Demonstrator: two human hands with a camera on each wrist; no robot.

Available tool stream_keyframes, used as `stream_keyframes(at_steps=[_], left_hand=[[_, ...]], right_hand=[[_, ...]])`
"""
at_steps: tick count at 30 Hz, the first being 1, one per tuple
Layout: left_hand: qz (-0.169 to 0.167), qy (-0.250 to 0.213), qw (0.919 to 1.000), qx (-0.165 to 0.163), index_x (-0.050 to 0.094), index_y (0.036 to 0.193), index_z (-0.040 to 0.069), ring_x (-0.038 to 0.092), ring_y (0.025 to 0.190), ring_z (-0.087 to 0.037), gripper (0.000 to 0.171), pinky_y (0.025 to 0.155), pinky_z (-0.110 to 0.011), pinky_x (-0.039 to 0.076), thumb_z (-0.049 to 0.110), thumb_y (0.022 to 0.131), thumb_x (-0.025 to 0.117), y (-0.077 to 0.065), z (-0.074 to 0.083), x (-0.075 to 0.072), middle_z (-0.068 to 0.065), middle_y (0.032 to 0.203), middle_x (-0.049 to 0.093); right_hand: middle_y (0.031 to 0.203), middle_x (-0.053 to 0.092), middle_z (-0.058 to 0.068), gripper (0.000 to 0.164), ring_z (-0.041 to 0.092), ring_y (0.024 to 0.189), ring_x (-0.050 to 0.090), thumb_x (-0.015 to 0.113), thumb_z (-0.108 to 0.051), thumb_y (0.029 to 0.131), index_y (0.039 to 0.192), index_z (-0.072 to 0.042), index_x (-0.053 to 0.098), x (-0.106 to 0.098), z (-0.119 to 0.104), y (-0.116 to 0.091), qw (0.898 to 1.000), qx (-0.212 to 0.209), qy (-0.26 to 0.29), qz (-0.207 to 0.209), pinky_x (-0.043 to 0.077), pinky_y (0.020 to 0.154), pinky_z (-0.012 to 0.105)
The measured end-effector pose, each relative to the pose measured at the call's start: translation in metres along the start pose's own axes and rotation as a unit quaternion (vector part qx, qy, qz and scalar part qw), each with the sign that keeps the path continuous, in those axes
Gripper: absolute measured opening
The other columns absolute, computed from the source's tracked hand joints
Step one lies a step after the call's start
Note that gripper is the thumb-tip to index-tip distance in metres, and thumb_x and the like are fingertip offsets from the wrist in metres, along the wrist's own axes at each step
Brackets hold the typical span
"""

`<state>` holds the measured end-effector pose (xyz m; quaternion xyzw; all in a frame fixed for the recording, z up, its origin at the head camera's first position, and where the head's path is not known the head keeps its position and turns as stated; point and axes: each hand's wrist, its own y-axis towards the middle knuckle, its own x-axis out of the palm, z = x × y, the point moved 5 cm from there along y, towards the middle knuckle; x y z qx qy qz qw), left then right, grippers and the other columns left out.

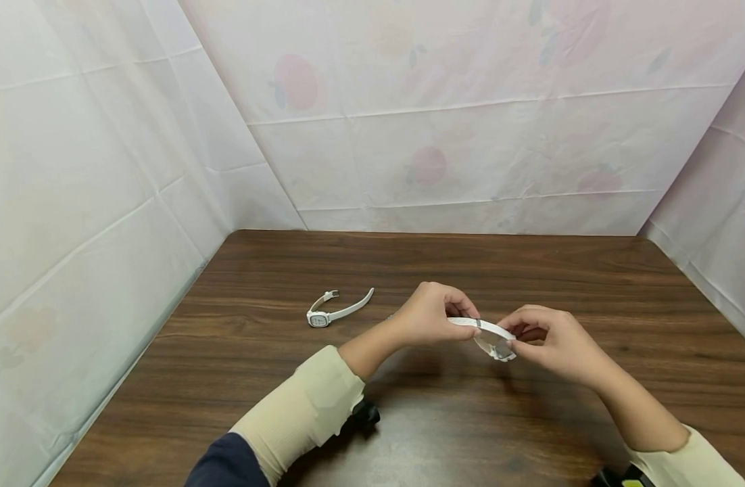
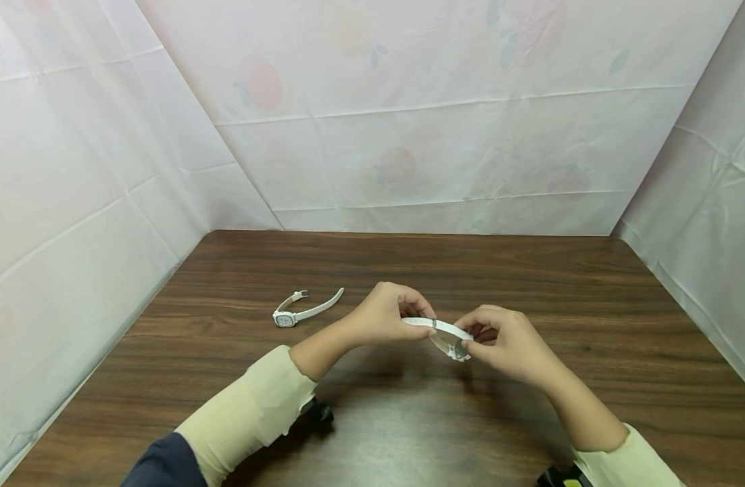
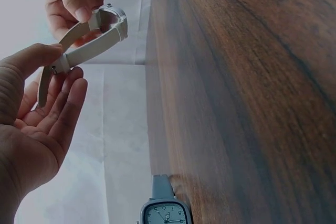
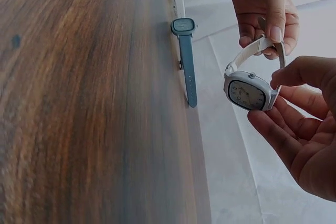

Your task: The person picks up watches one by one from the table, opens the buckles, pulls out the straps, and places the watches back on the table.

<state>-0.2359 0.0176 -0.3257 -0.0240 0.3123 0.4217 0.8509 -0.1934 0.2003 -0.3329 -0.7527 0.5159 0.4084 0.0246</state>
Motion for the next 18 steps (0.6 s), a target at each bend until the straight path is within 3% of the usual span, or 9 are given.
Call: stream_keyframes(at_steps=[9, 18], left_hand=[[0.013, -0.022, 0.9997, -0.005, 0.073, 0.086, 0.007, 0.061, 0.067, -0.003, 0.008, 0.062, -0.019, 0.052, 0.006, 0.080, 0.078, -0.0010, -0.0037, -0.0018, 0.007, 0.074, 0.068], [0.025, -0.043, 0.9987, 0.002, 0.073, 0.089, 0.003, 0.061, 0.067, -0.002, 0.010, 0.064, -0.020, 0.055, 0.004, 0.080, 0.078, -0.0025, -0.0053, -0.0030, 0.002, 0.077, 0.069]], right_hand=[[0.093, 0.068, 0.004, 0.025, 0.009, 0.079, 0.064, 0.073, 0.010, 0.080, 0.098, -0.007, 0.071, -0.0023, 0.0009, -0.0023, 1.000, 0.008, 0.015, -0.001, 0.057, 0.065, 0.024], [0.092, 0.068, 0.004, 0.026, 0.007, 0.078, 0.064, 0.073, 0.012, 0.078, 0.098, -0.004, 0.071, -0.0042, 0.0023, -0.0028, 1.000, -0.010, 0.010, 0.009, 0.056, 0.065, 0.021]])
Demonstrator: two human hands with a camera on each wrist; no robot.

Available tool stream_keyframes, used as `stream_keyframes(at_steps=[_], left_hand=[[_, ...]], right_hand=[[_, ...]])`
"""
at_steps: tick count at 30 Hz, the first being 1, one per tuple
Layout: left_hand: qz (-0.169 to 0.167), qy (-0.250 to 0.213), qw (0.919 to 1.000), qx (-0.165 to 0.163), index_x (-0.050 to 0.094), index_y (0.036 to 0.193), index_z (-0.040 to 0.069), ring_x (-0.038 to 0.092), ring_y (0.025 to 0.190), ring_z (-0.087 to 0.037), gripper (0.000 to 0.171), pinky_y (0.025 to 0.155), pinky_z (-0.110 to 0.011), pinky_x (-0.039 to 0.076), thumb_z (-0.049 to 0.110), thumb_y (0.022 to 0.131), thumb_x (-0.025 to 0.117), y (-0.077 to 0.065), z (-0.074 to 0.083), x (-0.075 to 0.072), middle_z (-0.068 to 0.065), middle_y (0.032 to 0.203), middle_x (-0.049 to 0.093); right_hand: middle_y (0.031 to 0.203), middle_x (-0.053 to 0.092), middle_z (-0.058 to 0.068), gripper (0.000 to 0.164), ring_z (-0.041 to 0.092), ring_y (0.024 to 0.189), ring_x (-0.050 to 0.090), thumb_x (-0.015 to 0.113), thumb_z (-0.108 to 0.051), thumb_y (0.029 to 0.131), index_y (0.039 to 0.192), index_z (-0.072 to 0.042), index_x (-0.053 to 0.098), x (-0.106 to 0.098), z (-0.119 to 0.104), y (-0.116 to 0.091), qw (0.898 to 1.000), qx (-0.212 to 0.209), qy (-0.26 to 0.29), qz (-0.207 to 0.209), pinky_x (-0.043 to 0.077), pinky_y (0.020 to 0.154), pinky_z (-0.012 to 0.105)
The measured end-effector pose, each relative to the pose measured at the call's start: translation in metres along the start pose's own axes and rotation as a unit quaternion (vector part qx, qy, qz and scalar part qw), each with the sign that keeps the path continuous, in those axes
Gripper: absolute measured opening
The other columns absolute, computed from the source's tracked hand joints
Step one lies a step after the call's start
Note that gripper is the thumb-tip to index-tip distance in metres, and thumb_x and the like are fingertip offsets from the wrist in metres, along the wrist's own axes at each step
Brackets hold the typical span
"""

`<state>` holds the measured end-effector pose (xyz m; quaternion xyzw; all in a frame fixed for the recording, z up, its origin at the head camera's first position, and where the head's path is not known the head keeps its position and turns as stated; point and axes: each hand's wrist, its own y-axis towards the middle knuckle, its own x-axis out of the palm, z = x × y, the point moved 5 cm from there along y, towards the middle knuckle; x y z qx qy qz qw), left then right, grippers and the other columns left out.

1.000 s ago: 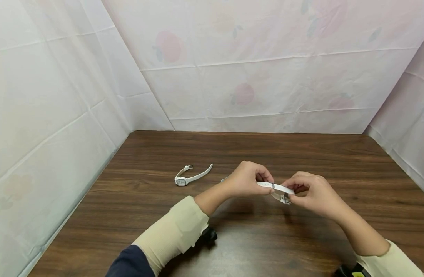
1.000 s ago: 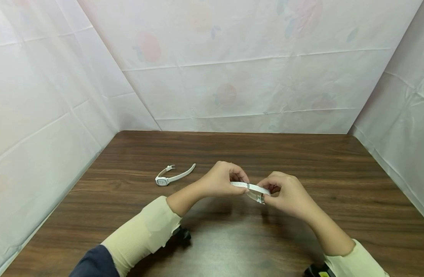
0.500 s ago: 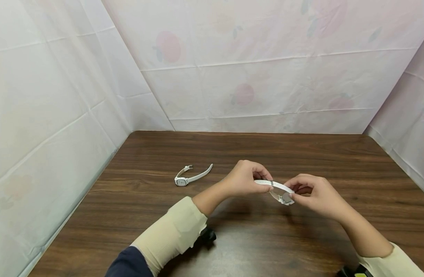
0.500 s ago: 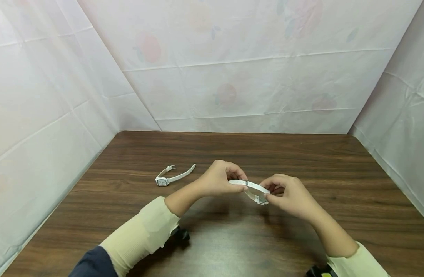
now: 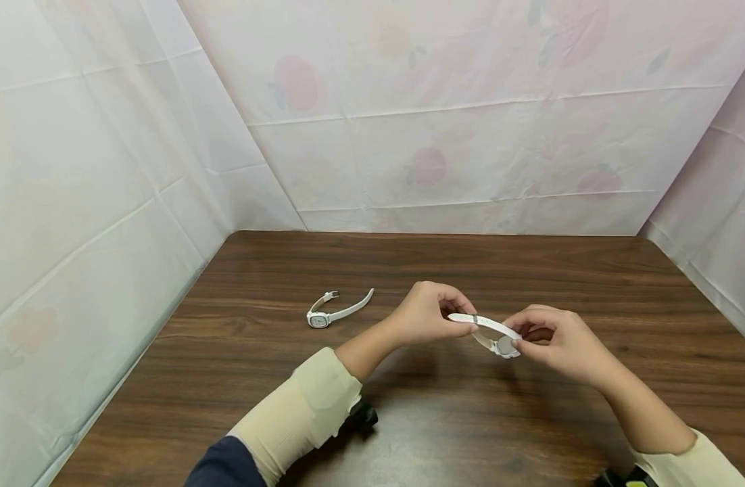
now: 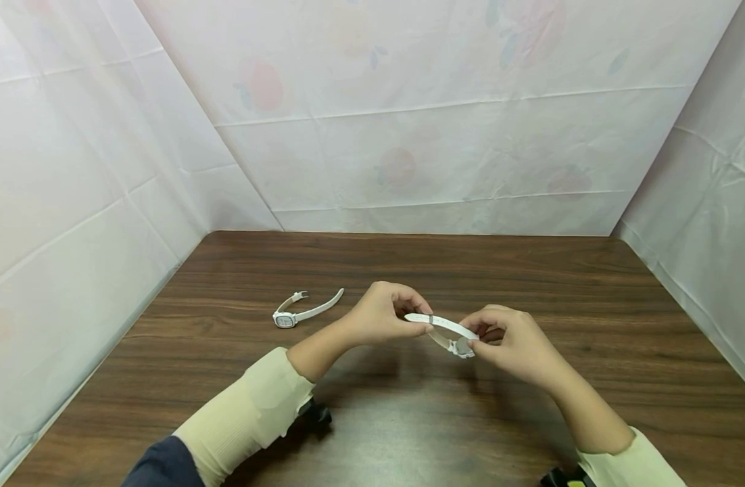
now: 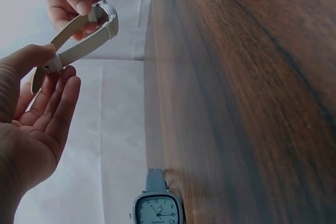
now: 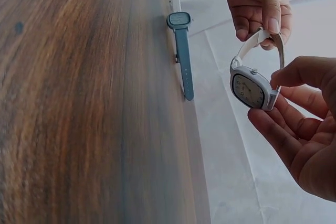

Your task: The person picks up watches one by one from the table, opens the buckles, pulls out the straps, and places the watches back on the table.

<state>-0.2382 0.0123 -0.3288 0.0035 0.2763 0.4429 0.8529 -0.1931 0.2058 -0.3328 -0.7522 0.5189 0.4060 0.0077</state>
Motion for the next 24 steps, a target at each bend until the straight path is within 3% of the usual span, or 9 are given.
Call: stream_keyframes(at_steps=[11, 24], left_hand=[[0.014, -0.053, 0.9985, -0.001, 0.071, 0.090, -0.002, 0.065, 0.070, -0.004, 0.012, 0.069, -0.025, 0.058, -0.001, 0.080, 0.077, -0.0019, -0.0023, -0.0025, -0.009, 0.081, 0.071], [0.034, -0.083, 0.9959, -0.007, 0.071, 0.091, -0.003, 0.066, 0.072, -0.007, 0.015, 0.069, -0.028, 0.058, 0.000, 0.079, 0.079, -0.0040, -0.0077, -0.0063, -0.008, 0.082, 0.070]], right_hand=[[0.090, 0.068, 0.004, 0.026, 0.008, 0.078, 0.064, 0.073, 0.012, 0.078, 0.097, -0.005, 0.071, -0.0040, 0.0025, -0.0031, 1.000, 0.004, 0.000, 0.002, 0.056, 0.067, 0.020], [0.091, 0.068, 0.007, 0.023, 0.009, 0.080, 0.065, 0.071, 0.012, 0.081, 0.100, -0.002, 0.071, -0.0084, 0.0052, -0.0058, 1.000, 0.023, 0.012, 0.003, 0.055, 0.068, 0.020]])
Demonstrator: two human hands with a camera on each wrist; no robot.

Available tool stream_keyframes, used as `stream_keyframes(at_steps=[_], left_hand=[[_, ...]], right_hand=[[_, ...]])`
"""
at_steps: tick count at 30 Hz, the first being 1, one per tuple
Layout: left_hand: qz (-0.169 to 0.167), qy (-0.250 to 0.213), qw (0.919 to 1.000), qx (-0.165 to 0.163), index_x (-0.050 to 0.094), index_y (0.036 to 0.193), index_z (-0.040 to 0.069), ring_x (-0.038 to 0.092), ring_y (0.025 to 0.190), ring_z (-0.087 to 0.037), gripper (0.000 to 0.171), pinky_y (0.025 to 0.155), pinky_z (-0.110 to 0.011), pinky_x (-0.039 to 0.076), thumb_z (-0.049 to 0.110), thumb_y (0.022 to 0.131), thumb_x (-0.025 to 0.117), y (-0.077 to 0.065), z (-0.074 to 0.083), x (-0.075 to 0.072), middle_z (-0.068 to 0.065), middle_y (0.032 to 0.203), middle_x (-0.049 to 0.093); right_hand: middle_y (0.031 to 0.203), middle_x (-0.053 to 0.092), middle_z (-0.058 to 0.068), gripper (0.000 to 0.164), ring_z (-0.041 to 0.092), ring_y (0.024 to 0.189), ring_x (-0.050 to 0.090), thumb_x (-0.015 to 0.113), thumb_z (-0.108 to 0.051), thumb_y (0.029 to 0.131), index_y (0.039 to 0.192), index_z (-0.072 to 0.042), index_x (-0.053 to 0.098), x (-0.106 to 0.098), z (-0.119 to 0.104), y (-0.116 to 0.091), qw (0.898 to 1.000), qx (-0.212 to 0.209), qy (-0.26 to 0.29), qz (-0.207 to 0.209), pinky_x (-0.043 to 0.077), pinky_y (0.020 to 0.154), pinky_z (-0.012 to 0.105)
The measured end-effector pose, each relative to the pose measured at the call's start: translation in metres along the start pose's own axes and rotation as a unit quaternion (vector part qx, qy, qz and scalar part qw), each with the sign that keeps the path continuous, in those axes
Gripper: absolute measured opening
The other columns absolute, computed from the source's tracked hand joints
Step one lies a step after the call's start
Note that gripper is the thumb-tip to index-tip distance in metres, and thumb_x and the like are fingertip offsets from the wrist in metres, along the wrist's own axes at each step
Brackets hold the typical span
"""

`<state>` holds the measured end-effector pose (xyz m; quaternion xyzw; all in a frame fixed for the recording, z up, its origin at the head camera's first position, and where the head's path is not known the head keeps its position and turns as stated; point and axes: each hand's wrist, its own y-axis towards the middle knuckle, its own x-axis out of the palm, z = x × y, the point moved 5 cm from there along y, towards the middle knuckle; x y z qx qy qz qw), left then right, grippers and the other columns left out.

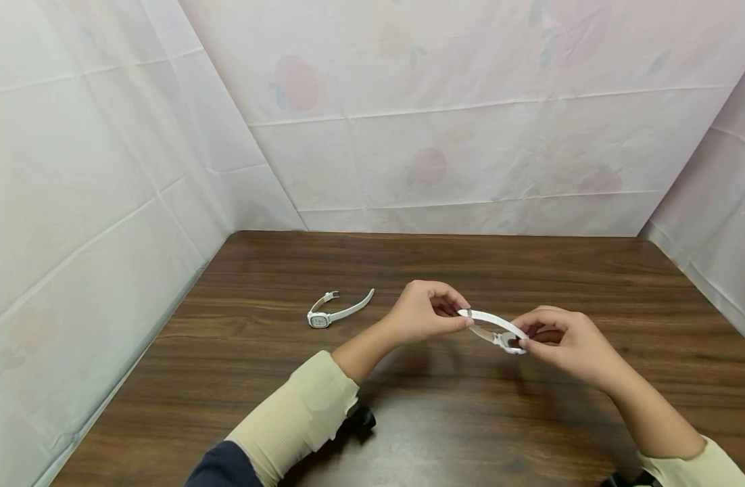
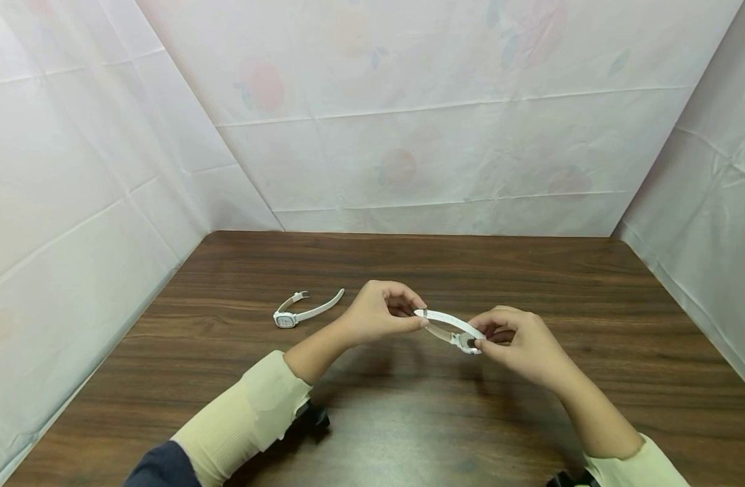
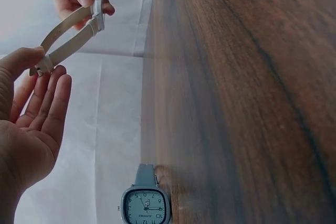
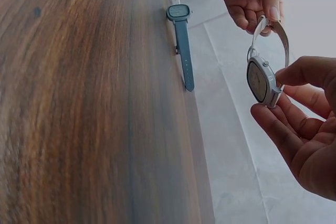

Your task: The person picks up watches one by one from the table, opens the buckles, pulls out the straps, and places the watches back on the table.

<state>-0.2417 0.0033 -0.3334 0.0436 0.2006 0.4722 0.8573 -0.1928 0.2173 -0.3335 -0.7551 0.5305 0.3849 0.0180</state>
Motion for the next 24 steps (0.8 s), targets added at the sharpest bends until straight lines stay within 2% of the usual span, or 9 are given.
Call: stream_keyframes(at_steps=[11, 24], left_hand=[[0.019, -0.026, 0.9995, -0.005, 0.071, 0.091, -0.004, 0.065, 0.071, -0.007, 0.016, 0.070, -0.027, 0.058, -0.001, 0.078, 0.079, -0.0011, -0.0022, -0.0019, -0.009, 0.081, 0.070], [0.046, -0.024, 0.9984, -0.023, 0.072, 0.094, -0.002, 0.061, 0.068, -0.006, 0.017, 0.061, -0.018, 0.050, 0.005, 0.081, 0.079, -0.0016, -0.0057, -0.0040, -0.002, 0.081, 0.068]], right_hand=[[0.093, 0.068, 0.013, 0.021, 0.009, 0.080, 0.065, 0.070, 0.012, 0.081, 0.100, 0.002, 0.070, -0.0030, 0.0007, -0.0011, 1.000, 0.010, 0.015, 0.011, 0.056, 0.067, 0.021], [0.090, 0.071, 0.011, 0.020, 0.007, 0.083, 0.066, 0.071, 0.008, 0.084, 0.103, 0.004, 0.067, -0.0044, 0.0070, -0.0022, 0.993, 0.078, 0.077, 0.048, 0.056, 0.069, 0.023]])
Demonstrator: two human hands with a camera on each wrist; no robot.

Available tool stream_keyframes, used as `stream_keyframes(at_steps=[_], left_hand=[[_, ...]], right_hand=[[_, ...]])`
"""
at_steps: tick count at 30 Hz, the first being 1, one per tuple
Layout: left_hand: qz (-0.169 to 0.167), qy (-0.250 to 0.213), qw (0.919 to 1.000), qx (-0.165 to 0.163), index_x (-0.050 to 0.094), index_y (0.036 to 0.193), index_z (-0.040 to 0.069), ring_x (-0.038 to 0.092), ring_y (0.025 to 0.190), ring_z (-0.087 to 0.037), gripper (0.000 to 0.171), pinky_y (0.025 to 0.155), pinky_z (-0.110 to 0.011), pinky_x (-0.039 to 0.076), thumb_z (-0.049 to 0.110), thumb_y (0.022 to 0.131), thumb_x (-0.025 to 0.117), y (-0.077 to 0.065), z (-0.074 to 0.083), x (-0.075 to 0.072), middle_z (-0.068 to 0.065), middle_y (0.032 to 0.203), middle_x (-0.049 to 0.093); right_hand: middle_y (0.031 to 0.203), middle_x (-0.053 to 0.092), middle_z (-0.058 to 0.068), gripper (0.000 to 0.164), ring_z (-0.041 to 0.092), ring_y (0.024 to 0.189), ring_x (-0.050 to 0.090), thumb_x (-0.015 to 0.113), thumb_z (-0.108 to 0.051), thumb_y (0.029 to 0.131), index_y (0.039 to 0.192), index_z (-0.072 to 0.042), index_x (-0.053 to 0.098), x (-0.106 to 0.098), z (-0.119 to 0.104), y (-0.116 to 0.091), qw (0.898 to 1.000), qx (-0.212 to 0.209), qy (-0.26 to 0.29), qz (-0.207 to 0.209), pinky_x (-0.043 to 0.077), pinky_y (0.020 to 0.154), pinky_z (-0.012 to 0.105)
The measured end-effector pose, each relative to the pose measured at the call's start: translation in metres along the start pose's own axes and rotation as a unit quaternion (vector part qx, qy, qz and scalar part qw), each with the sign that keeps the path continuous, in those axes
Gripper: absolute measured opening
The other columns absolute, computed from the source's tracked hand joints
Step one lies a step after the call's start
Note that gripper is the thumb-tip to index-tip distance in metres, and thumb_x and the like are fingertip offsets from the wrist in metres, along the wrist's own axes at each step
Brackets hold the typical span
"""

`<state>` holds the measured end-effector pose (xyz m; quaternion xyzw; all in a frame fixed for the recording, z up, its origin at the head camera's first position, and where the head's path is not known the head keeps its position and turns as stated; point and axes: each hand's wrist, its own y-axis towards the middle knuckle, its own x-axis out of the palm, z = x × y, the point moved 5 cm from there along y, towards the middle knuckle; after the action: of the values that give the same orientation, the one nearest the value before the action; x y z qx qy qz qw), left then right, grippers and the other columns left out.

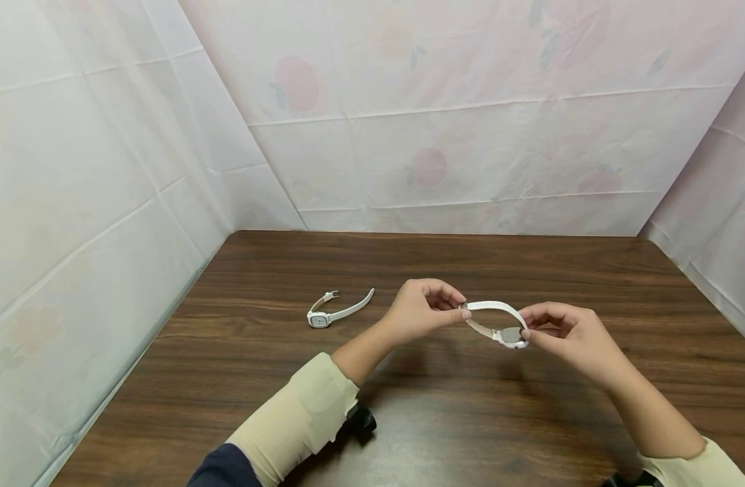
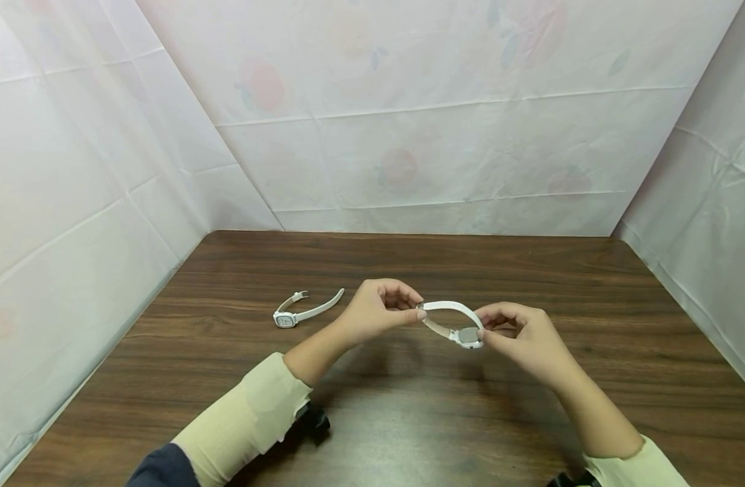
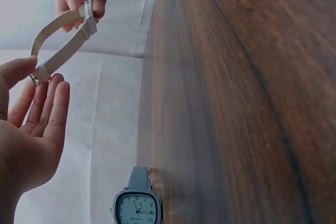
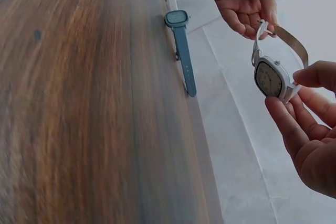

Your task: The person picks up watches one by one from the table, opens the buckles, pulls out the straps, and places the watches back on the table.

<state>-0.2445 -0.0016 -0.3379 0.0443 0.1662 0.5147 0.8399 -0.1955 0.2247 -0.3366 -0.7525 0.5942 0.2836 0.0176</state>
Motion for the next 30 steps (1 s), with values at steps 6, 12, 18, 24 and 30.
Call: stream_keyframes(at_steps=[6, 12, 18, 24, 30], left_hand=[[0.009, -0.030, 0.9993, -0.020, 0.070, 0.098, -0.002, 0.062, 0.071, -0.008, 0.018, 0.064, -0.022, 0.053, 0.007, 0.083, 0.076, 0.0015, -0.0021, 0.0028, -0.003, 0.084, 0.068], [0.017, -0.081, 0.9961, -0.031, 0.068, 0.102, -0.004, 0.064, 0.072, -0.014, 0.020, 0.074, -0.045, 0.058, 0.004, 0.085, 0.074, 0.0032, -0.0035, 0.0052, -0.010, 0.088, 0.067], [0.023, -0.109, 0.9933, -0.032, 0.067, 0.104, -0.007, 0.065, 0.082, -0.044, 0.020, 0.076, -0.051, 0.057, 0.000, 0.086, 0.072, 0.0023, -0.0043, 0.0042, -0.012, 0.088, 0.067], [0.029, -0.096, 0.9943, -0.036, 0.068, 0.104, -0.004, 0.065, 0.076, -0.020, 0.022, 0.074, -0.038, 0.058, 0.003, 0.085, 0.074, 0.0021, -0.0050, 0.0042, -0.006, 0.088, 0.067], [0.023, -0.062, 0.9966, -0.048, 0.070, 0.104, -0.001, 0.063, 0.074, -0.009, 0.023, 0.066, -0.021, 0.053, 0.006, 0.083, 0.076, 0.0020, -0.0079, 0.0060, -0.001, 0.088, 0.069]], right_hand=[[0.090, 0.071, 0.007, 0.017, 0.007, 0.081, 0.066, 0.069, 0.003, 0.087, 0.104, 0.005, 0.067, 0.0012, 0.0013, 0.0013, 0.999, 0.022, 0.022, 0.010, 0.056, 0.068, 0.023], [0.090, 0.070, 0.004, 0.016, 0.010, 0.078, 0.065, 0.069, 0.001, 0.088, 0.104, 0.002, 0.068, 0.0015, 0.0001, 0.0023, 0.998, 0.037, 0.045, 0.024, 0.055, 0.066, 0.024], [0.090, 0.071, -0.004, 0.017, 0.009, 0.077, 0.065, 0.069, 0.001, 0.088, 0.104, -0.004, 0.069, -0.0007, -0.0014, 0.0031, 0.997, 0.043, 0.059, 0.039, 0.054, 0.065, 0.023], [0.093, 0.071, -0.003, 0.017, 0.008, 0.079, 0.065, 0.069, 0.002, 0.088, 0.104, -0.005, 0.070, -0.0003, -0.0012, 0.0039, 0.993, 0.040, 0.097, 0.045, 0.053, 0.066, 0.021], [0.095, 0.071, 0.003, 0.017, 0.010, 0.086, 0.066, 0.064, 0.007, 0.090, 0.102, -0.003, 0.069, 0.0016, -0.0007, 0.0056, 0.971, 0.045, 0.229, 0.052, 0.055, 0.074, 0.022]])
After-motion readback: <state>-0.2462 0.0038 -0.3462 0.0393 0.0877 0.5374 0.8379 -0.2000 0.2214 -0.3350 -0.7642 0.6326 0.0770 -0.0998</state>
